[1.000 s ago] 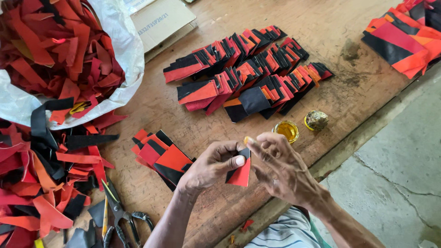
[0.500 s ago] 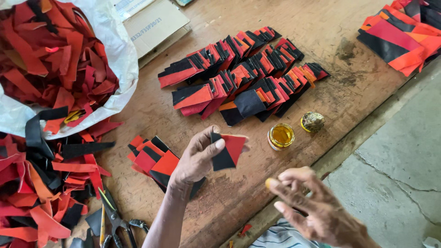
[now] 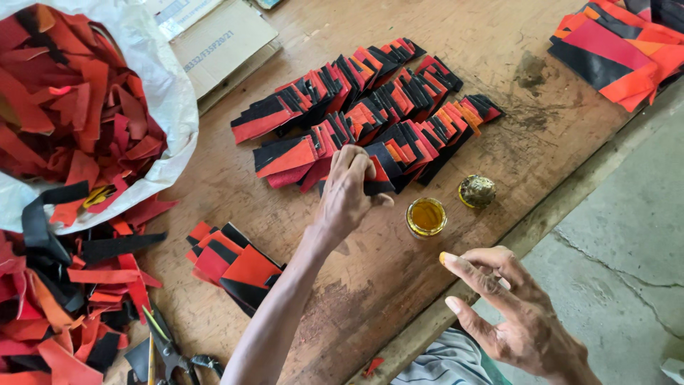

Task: The person repeatedly picks red and black fabric pieces, applies a yellow adhesive from a small jar to the edges, and presses the pieces together. The finished assemblies are stacked on the table. Scissors and a bag of cut fabric pieces are visible nearby.

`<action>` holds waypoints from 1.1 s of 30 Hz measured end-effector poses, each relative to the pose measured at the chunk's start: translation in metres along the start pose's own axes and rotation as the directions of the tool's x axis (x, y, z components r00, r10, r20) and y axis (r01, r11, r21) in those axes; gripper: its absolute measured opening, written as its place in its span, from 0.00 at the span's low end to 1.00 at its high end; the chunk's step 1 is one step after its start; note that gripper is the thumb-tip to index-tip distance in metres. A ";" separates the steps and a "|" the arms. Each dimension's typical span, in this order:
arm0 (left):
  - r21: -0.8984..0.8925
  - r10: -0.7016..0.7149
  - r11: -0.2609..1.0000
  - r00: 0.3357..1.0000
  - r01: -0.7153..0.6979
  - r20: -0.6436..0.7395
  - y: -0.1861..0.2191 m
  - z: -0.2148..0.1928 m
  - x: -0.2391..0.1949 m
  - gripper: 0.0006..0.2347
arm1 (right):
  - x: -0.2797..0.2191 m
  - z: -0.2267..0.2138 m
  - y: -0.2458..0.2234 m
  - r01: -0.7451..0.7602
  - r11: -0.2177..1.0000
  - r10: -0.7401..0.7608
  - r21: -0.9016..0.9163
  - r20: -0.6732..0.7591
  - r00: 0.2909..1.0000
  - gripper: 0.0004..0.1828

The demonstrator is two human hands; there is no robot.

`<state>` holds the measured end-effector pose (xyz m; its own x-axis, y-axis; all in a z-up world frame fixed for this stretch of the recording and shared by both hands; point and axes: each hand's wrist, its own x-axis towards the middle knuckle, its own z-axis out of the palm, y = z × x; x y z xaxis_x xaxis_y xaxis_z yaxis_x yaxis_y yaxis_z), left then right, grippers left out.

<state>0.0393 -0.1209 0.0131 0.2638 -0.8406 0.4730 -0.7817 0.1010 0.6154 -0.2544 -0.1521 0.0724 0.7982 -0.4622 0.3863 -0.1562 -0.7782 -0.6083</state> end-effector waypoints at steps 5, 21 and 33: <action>0.030 0.051 0.998 0.998 -0.052 0.034 -0.020 0.015 0.019 0.25 | 0.000 -0.004 0.011 -0.046 0.999 0.046 -0.005 -0.013 0.999 0.30; 0.098 0.011 0.995 0.994 -0.022 0.108 0.026 -0.061 -0.023 0.17 | 0.022 0.027 -0.002 -0.020 0.980 0.015 0.198 0.025 1.000 0.33; 0.426 -0.317 0.885 0.913 0.187 0.258 0.029 -0.146 -0.135 0.21 | 0.035 0.085 -0.032 -0.072 0.957 -0.012 0.281 0.286 0.958 0.38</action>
<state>0.0634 0.0739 0.0593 0.3427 -0.9365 0.0743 -0.8833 -0.2943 0.3649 -0.1721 -0.1070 0.0469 0.9332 -0.3116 0.1790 -0.0434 -0.5923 -0.8046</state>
